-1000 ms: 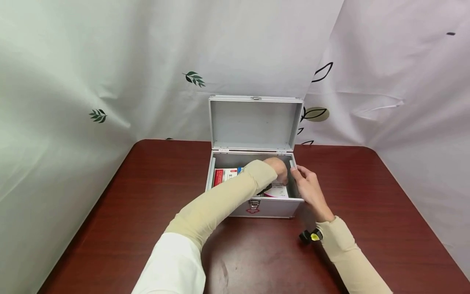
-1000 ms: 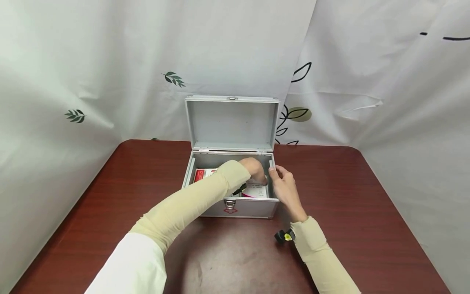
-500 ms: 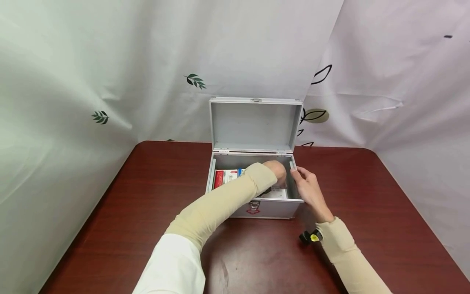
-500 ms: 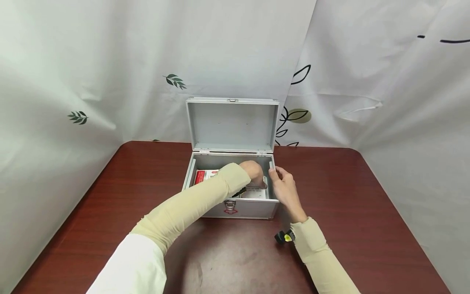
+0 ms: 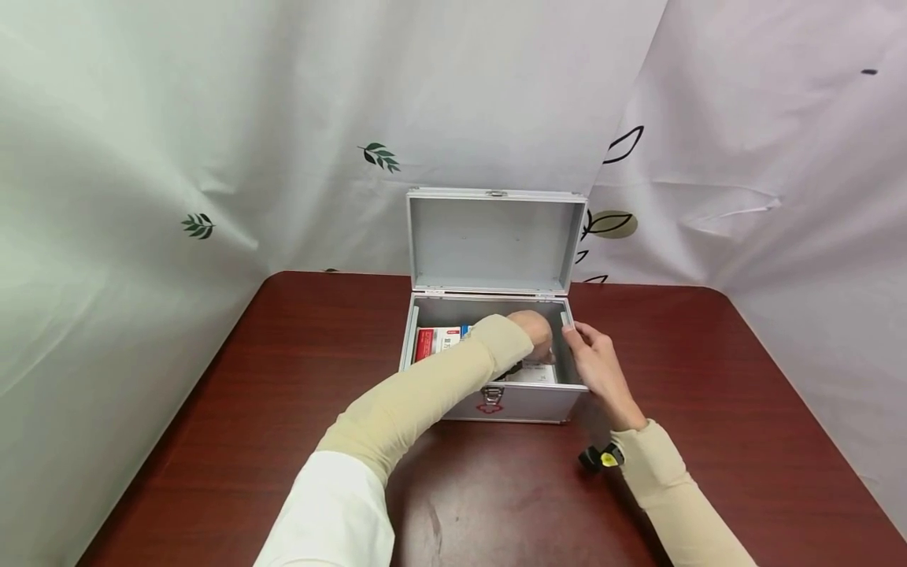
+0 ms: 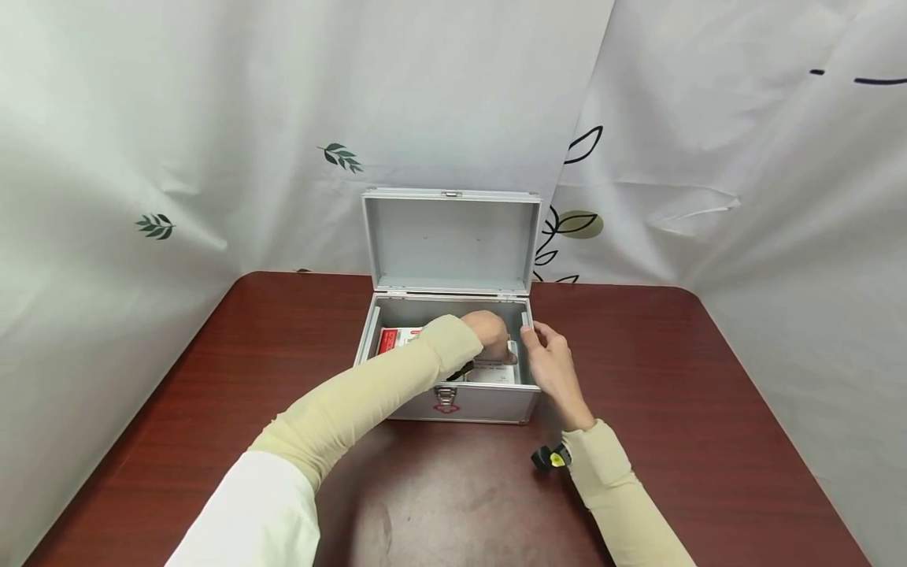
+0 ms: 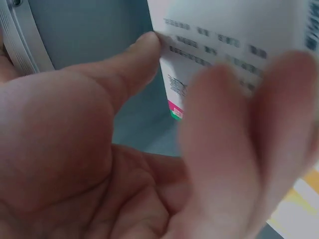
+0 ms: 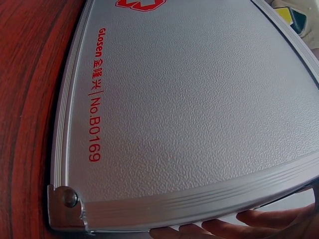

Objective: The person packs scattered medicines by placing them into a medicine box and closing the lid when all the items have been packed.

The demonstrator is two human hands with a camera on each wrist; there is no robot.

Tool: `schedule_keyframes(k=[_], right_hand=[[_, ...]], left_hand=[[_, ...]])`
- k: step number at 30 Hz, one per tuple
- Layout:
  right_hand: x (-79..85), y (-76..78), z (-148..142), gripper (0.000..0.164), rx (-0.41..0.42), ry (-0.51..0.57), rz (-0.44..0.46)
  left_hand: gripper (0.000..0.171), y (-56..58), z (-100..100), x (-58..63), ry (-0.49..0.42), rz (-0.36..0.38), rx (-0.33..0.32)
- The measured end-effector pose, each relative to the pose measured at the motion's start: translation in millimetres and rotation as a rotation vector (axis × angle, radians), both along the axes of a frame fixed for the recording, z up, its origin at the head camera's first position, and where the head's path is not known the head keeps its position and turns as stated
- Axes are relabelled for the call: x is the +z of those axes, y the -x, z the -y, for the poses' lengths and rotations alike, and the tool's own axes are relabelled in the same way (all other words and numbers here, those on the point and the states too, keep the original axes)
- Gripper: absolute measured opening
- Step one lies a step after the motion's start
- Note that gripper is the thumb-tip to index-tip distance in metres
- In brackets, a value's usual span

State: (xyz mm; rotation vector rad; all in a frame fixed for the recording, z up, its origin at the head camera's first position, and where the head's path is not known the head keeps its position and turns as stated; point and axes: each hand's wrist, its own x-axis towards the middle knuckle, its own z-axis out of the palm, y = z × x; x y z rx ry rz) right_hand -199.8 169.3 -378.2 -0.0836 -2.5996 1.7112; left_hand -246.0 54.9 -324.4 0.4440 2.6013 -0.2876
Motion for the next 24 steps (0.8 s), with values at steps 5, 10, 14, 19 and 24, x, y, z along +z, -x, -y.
schedule_keyframes(k=[5,10,14,19,24], right_hand=[[-1.0,0.6,2.4,0.051,0.005,-0.022,0.004],[0.4,0.4,5.1,0.052,0.006,-0.015,0.012],[1.6,1.7,4.1,0.053,0.023,-0.013,0.035],[6.6,5.2,-9.6,0.058,0.143,0.132,0.155],[16.5,22.7,-34.4,0.064,0.33,0.303,0.298]], left_hand=[[0.07,9.9,14.9,9.7,-0.029,0.056,0.022],[0.088,19.4,37.3,39.6,-0.115,0.233,0.143],[0.097,15.2,72.0,56.4,-0.38,0.281,0.206],[0.078,18.8,116.8,68.6,-0.636,0.208,0.079],[0.073,25.2,170.7,72.7,-0.914,-0.01,0.131]])
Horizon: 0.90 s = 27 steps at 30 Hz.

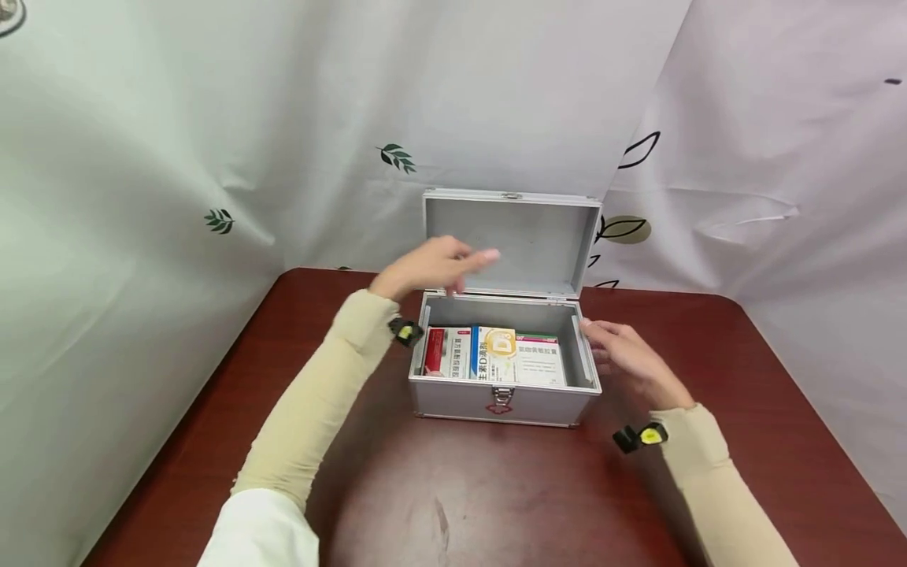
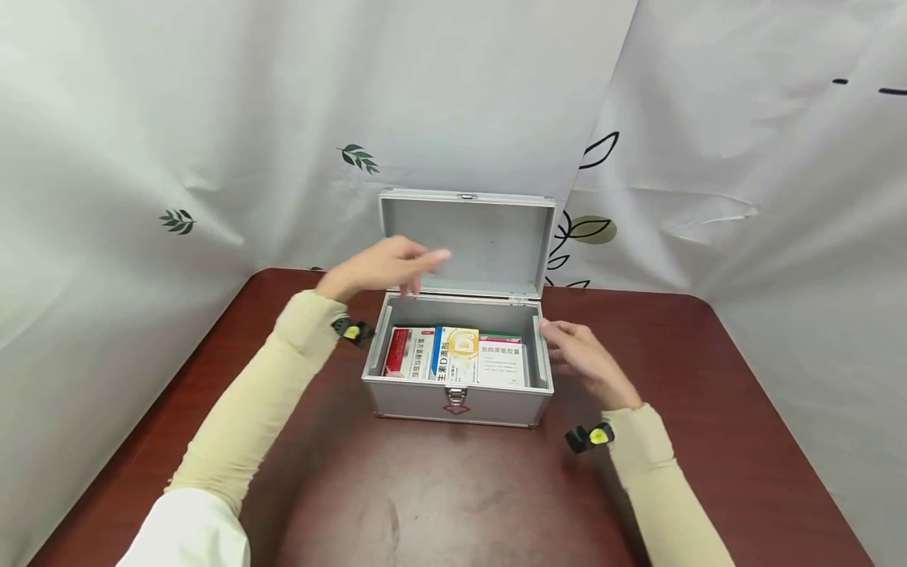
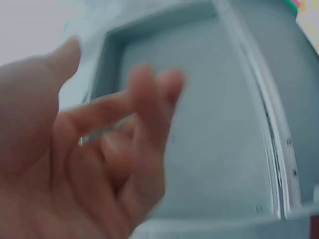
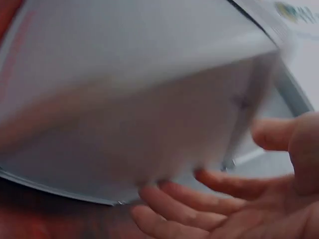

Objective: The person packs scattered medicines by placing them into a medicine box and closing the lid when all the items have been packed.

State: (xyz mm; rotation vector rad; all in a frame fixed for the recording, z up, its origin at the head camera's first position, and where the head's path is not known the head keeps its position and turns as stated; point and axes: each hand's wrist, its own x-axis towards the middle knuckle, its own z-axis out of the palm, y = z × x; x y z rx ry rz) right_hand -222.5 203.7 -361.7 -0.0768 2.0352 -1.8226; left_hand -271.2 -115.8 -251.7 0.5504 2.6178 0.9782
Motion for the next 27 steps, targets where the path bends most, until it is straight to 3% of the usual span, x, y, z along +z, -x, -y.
schedule_keyframes(k=[4,5,7,11,16,19,23,27], right_hand=[[10.2,26.2,-16.5,0.069,0.058,0.061,0.025],[14.0,32.9,-19.7,0.07,0.055,0.081,0.021],[21.8,45.3,-24.3,0.069,0.032,0.117,0.0],[36.6,66.1,-22.7,0.059,-0.027,0.177,-0.092],[58.6,84.3,-9.2,0.06,-0.073,0.148,-0.172],[73.9,89.7,-1.3,0.072,-0.061,0.081,-0.209],[92.6,88.9,4.4,0.08,-0.043,-0.013,-0.246],[106.6,85.6,7.4,0.083,-0.059,-0.05,-0.227]], left_hand=[[0.081,3.4,43.6,2.0,-0.191,0.015,0.365],[0.082,5.6,52.4,1.1,-0.23,0.036,0.431],[0.085,12.8,65.6,-2.5,-0.306,0.085,0.492],[0.091,33.8,78.4,-17.2,-0.486,0.201,0.477],[0.081,54.7,70.3,-29.0,-0.741,0.279,0.389],[0.077,58.3,57.8,-22.4,-0.833,0.307,0.358],[0.074,56.1,45.3,-4.9,-0.867,0.28,0.38],[0.059,49.6,41.3,8.2,-0.864,0.25,0.409]])
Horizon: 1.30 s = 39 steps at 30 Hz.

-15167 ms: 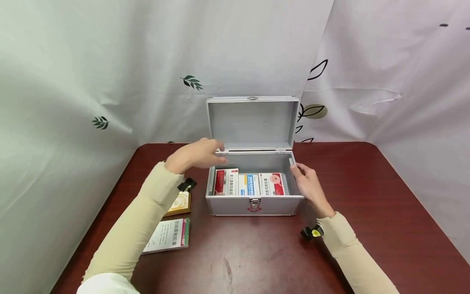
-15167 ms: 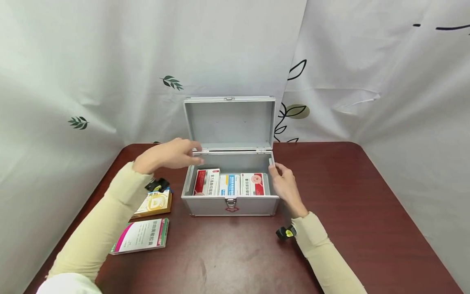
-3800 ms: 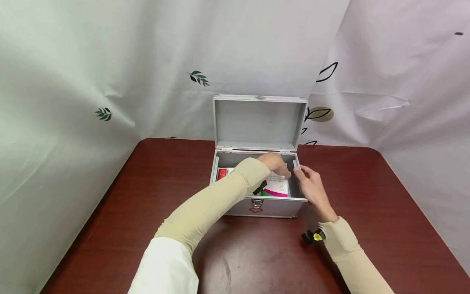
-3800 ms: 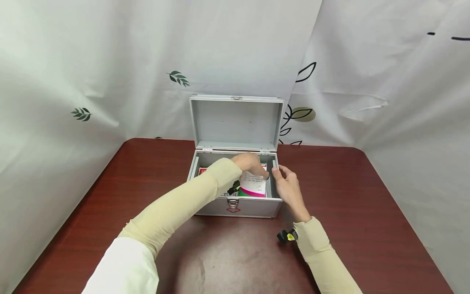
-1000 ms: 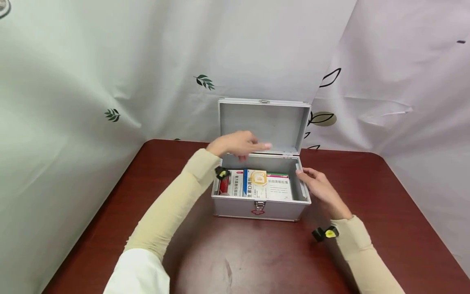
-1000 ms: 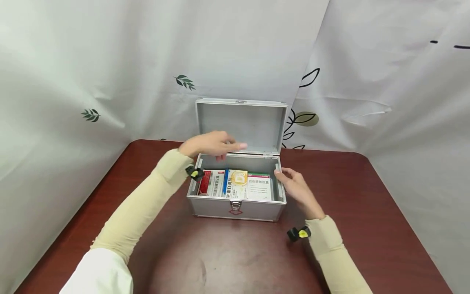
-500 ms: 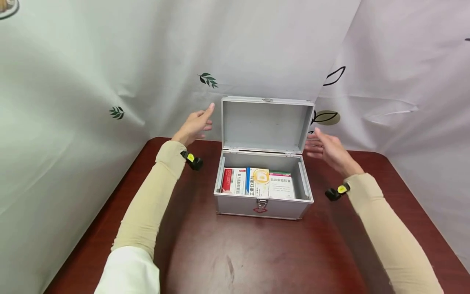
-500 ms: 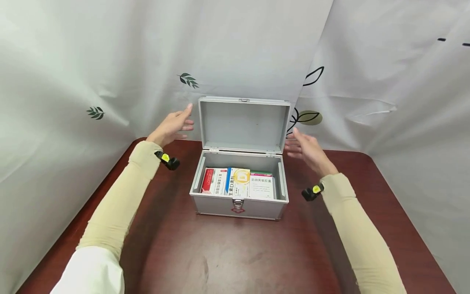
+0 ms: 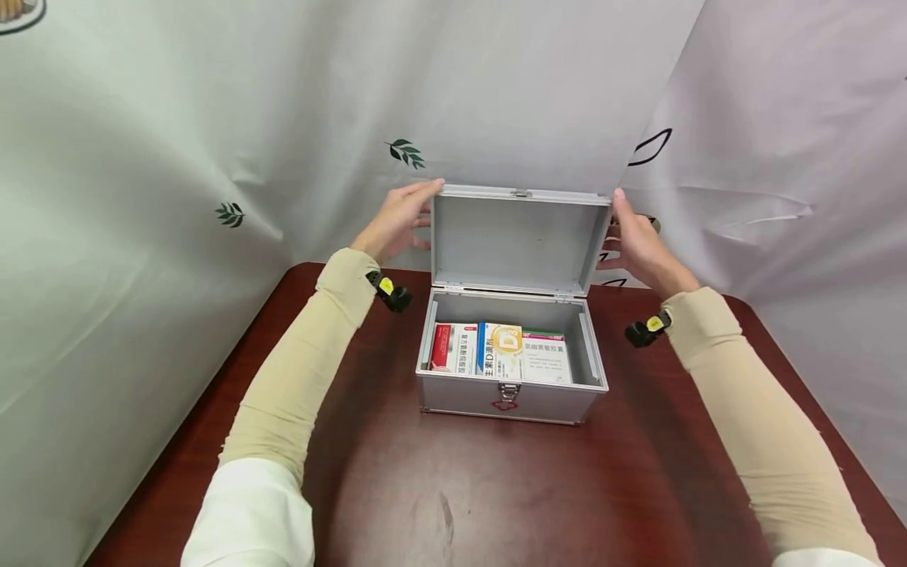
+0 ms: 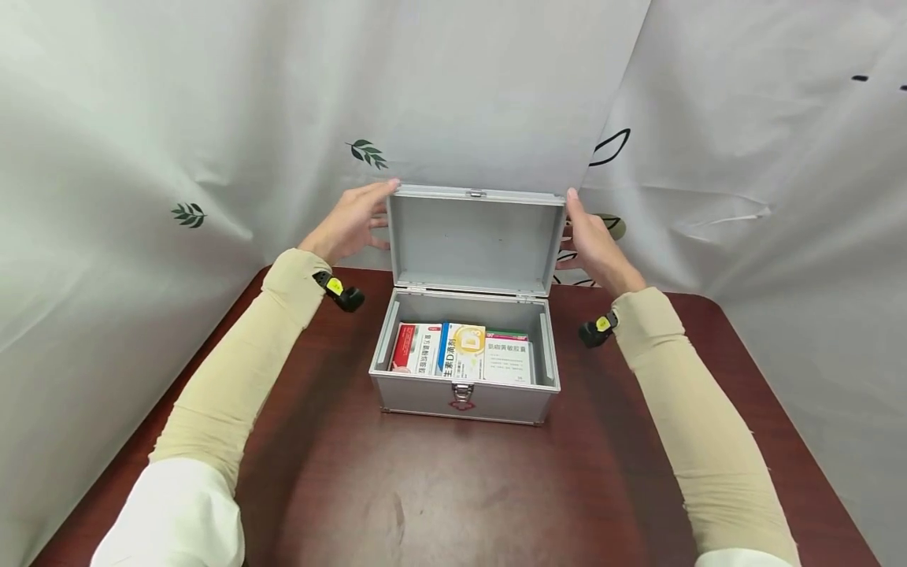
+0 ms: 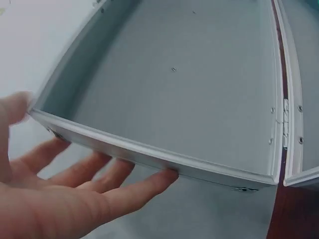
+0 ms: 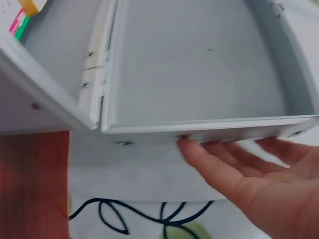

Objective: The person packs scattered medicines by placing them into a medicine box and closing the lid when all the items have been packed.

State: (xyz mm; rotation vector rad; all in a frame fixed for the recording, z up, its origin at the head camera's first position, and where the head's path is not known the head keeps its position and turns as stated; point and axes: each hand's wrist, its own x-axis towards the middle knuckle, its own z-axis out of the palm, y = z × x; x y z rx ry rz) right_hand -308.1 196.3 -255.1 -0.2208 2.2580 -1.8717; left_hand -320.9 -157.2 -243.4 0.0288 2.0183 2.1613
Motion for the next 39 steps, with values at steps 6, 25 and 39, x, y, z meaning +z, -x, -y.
schedule_keyframes(k=[6,25,39], right_hand=[[14.0,-9.0,3.3,0.087,-0.032,0.039,0.092],[-39.5,-115.3,-19.0,0.036,-0.064,-0.21,-0.445],[-94.6,-158.3,-12.1,0.042,-0.052,0.006,-0.555]], left_hand=[[0.044,-15.8,0.1,7.3,0.027,-0.024,-0.006],[0.032,-145.2,-3.3,-26.9,0.291,-0.708,-0.065],[0.032,-169.8,-10.7,-88.9,0.137,-1.12,-0.038]])
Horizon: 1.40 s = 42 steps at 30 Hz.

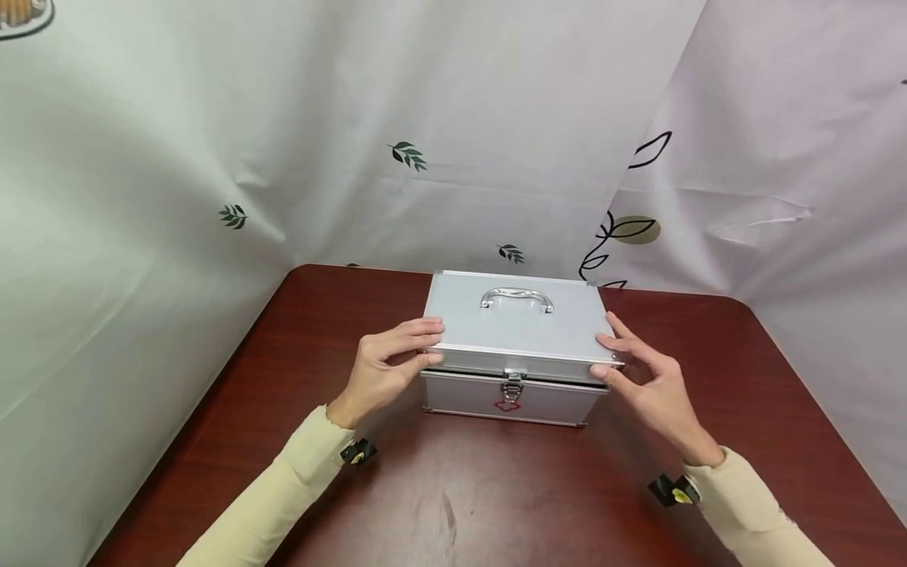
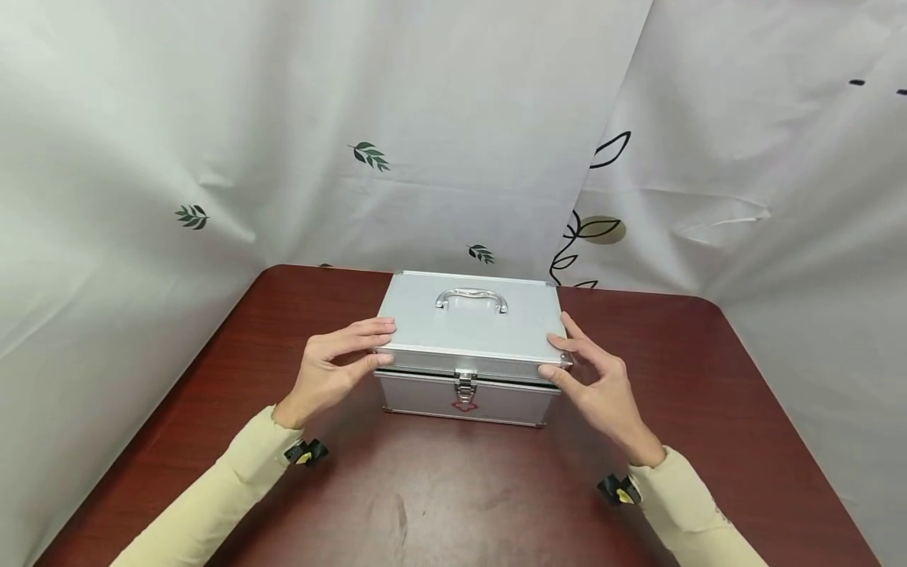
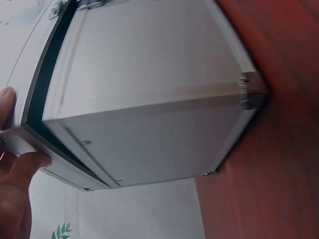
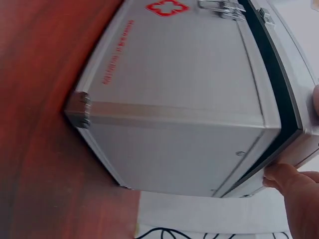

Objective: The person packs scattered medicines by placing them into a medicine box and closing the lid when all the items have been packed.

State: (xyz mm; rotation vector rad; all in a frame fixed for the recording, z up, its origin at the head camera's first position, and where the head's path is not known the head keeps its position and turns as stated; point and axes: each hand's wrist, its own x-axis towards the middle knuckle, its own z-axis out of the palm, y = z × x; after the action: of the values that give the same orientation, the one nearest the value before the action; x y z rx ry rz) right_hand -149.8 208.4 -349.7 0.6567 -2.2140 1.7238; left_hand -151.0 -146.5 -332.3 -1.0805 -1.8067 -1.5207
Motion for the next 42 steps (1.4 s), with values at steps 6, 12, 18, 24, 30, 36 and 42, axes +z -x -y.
schedule_keyframes(k=[6,12,18,24,30,36,42], right_hand=[[-9.9,-4.6,1.3,0.038,0.012,0.046,0.021],[-20.5,-5.5,5.0,0.037,0.048,0.102,-0.018],[-24.7,-7.7,10.7,0.041,0.067,0.127,-0.143],[-18.9,-14.5,16.7,0.043,0.045,0.062,-0.233],[-18.3,-17.1,18.1,0.042,0.033,0.039,-0.234],[-28.2,-13.9,13.2,0.045,0.058,0.154,-0.132],[-27.0,-18.2,-5.1,0.054,0.038,0.11,-0.005]], left_hand=[[0.032,-4.5,0.1,-7.6,0.006,0.011,0.019],[0.031,-7.2,1.2,-11.2,0.022,0.026,0.041],[0.03,-8.5,0.6,-13.9,0.052,-0.008,0.069],[0.03,-9.6,-0.7,-17.3,0.045,-0.034,0.084],[0.032,-11.3,-3.2,-21.1,0.018,-0.05,0.081],[0.032,-12.5,-4.0,-19.2,0.053,-0.012,0.102],[0.053,-19.4,5.0,-13.5,0.188,0.028,0.14]])
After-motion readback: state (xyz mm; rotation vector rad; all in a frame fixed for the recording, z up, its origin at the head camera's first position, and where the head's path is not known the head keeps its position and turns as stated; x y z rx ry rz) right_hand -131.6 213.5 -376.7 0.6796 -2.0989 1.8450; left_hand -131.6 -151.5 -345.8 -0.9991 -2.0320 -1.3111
